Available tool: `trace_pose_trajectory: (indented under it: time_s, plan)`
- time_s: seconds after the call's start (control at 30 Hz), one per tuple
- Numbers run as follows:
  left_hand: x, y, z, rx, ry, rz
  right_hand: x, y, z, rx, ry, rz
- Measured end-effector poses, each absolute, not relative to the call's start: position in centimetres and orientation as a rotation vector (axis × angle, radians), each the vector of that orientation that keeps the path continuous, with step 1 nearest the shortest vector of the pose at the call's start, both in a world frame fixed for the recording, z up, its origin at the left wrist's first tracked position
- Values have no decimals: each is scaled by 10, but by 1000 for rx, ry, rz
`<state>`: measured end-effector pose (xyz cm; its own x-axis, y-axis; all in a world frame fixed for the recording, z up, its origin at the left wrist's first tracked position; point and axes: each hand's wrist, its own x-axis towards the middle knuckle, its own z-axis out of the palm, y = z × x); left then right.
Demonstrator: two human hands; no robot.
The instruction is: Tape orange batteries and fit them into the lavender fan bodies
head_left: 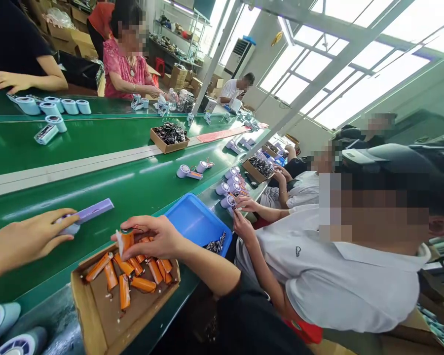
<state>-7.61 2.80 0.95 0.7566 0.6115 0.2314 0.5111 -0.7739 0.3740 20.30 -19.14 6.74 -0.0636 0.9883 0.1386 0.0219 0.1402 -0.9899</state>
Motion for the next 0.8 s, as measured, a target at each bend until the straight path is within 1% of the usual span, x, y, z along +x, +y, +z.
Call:
trace_pose_trajectory:
  time_s: [0.07,0.13,0.2,0.27,0.4,0.5,0.6,0.7,0.8]
  plan:
    - [-54,47,-6,2714,683,374,203,-180,70,-1131,-1445,1101]
    - [-42,54,-22,2729,531,344,203,-176,70,-1148,-1554,1045]
    - [-36,52,-35,2752,511,352,203,-174,71,-1153,-1634,1011]
    - [-31,49,-39,2778,591,299,201,-169,71,-1173,-1671,1019]
    - [-14,53,-21,2686,623,9,198,-144,66,-1177,-1653,1093]
    - [0,49,5,2567,723,-70,205,-118,55,-1209,-1540,1038]
    - [16,32,23,2536,979,-118,214,-95,38,-1315,-1467,989]
    - [31,21,20,2477,1140,-120,219,-76,17,-1532,-1601,852]
    - [36,18,8,2438,1239,-121,219,-67,3,-1636,-1806,739]
